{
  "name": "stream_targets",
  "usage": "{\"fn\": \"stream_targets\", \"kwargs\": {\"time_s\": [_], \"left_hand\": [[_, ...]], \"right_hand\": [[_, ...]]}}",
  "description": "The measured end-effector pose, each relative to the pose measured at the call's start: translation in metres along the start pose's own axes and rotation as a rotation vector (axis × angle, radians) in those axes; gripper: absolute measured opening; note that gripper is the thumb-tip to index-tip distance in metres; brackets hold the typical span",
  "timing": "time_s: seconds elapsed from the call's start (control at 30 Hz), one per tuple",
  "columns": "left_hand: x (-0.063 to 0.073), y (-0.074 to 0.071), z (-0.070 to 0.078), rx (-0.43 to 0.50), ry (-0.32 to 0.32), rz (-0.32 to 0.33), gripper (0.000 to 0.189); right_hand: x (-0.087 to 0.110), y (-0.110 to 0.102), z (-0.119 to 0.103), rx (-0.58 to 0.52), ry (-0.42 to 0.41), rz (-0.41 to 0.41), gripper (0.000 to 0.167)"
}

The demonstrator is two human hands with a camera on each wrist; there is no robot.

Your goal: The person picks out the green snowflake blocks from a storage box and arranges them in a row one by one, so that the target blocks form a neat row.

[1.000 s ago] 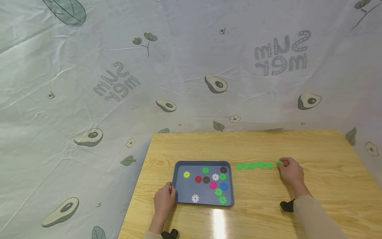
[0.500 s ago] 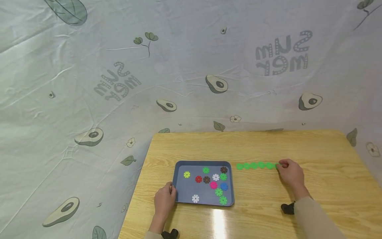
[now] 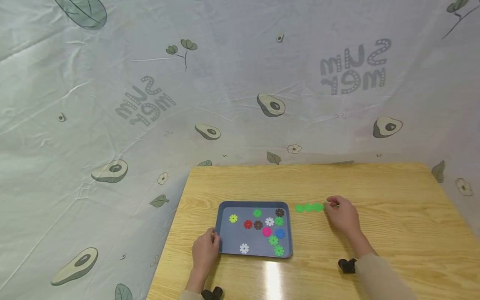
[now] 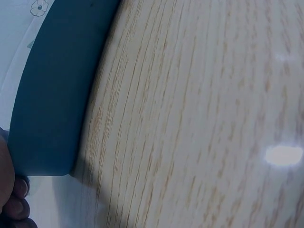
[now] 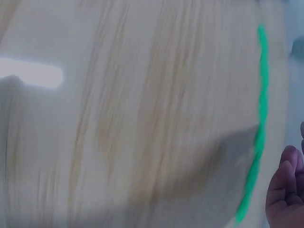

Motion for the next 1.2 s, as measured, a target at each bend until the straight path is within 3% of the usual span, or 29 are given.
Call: {"fn": "stream_targets", "kwargs": {"time_s": [0.4,0.6,0.93,1.2], "left_hand": [[-0.003,0.0,-0.003,0.001,0.001,0.009,0.012],[-0.003,0.0,-0.002,0.007,-0.009,-0.002,0.011],[-0.003,-0.003,0.002,-0.002,-0.004,0.001,0.012],[0.0,-0.007,0.005,0.004,-0.009,-0.014,0.013]], "right_hand": [[-0.014,0.064,-0.096,-0.122,-0.064,-0.083,0.032],[-0.016,0.1,-0.128,-0.145,-0.104,-0.114,0.023],[-0.013,0.155,-0.136,-0.052,-0.141,-0.13,0.026],[-0.009,0.177,-0.132,0.105,-0.111,-0.11,0.04]]}}
Point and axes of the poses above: each hand's wrist, its own x-axis away from the middle knuckle, its own y-axis out of the palm, z = x × y, the point moved 2 cm from there along -x, towards the middle knuckle, and after that the axes turned 1 degree about -z, right-handed, at the moved point
